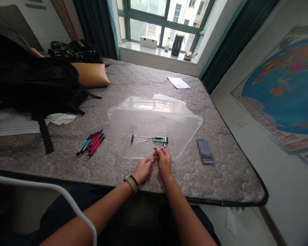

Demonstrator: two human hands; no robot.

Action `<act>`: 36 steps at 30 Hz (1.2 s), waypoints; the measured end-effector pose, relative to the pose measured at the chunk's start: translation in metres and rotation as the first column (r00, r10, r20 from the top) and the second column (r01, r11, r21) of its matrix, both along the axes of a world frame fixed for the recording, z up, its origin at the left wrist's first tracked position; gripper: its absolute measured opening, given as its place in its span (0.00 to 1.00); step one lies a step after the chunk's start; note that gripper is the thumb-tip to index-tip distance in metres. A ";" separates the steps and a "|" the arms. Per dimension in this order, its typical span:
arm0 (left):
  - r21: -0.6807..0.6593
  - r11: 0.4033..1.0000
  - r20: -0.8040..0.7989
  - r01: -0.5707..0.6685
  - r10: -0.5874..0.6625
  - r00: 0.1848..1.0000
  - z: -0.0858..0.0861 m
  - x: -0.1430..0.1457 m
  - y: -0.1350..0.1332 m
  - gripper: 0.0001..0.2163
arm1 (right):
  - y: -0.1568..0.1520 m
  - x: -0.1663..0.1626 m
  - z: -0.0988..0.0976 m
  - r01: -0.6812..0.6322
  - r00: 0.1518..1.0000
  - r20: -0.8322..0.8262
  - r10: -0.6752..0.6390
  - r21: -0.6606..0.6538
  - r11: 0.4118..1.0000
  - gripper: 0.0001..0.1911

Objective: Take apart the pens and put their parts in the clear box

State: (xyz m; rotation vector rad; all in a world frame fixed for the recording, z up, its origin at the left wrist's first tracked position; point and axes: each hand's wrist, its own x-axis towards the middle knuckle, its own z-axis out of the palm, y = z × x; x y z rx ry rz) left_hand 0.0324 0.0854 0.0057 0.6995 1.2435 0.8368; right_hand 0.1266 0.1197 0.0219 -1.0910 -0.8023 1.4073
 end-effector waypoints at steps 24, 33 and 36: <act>0.497 0.781 -0.172 -0.378 0.516 0.839 0.026 -0.072 0.009 0.13 | -0.005 -0.007 0.011 -0.020 0.999 -0.048 0.003 -0.356 0.934 0.11; 0.412 0.838 -0.127 -0.357 0.441 0.888 0.022 -0.064 0.012 0.13 | 0.001 0.005 0.019 0.209 0.976 -0.018 -0.215 -0.166 0.964 0.30; 0.388 0.859 -0.113 -0.334 0.405 0.908 0.022 -0.057 0.013 0.13 | -0.005 -0.007 0.011 0.229 0.973 0.051 -0.225 -0.128 0.965 0.24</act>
